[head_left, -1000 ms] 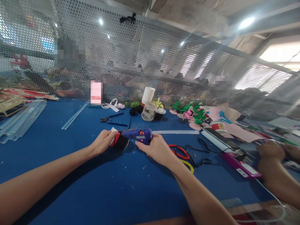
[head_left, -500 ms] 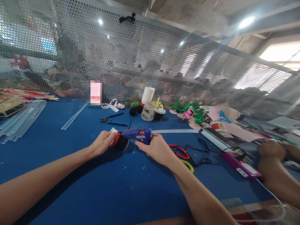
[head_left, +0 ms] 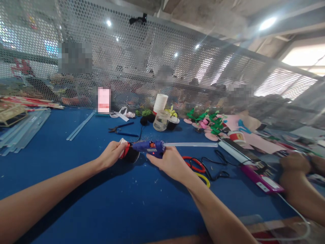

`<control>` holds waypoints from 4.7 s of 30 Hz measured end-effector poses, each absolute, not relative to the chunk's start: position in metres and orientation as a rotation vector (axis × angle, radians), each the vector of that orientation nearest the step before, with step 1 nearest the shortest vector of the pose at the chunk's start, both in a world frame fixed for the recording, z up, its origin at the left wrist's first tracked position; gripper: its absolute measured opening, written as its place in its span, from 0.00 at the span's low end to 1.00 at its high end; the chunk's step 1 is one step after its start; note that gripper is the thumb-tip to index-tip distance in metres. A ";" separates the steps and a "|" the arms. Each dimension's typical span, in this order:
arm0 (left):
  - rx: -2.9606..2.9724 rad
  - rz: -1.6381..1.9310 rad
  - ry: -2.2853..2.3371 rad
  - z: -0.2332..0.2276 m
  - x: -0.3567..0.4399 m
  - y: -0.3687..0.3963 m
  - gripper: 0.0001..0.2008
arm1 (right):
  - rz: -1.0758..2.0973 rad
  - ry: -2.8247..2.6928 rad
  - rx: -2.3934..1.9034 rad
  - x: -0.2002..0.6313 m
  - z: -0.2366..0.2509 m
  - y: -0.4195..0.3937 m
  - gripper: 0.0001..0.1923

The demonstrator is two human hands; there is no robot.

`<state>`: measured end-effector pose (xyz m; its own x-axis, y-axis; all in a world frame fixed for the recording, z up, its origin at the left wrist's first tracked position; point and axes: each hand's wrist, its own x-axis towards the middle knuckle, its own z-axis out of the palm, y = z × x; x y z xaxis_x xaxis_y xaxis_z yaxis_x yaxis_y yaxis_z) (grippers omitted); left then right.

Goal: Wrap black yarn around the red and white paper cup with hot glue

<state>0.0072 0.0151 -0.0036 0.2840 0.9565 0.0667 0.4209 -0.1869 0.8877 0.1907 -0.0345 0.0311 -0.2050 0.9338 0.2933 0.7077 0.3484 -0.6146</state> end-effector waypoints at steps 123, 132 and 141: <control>1.753 0.832 1.040 0.003 0.012 -0.001 0.21 | 1.526 -1.299 -0.952 0.162 0.010 0.008 0.16; 1.745 0.774 1.076 0.006 0.014 -0.001 0.20 | 1.059 -1.387 -1.051 0.169 0.014 0.000 0.09; 1.805 0.707 1.032 0.005 0.015 -0.004 0.20 | 1.250 -1.575 -1.070 0.167 0.002 -0.002 0.19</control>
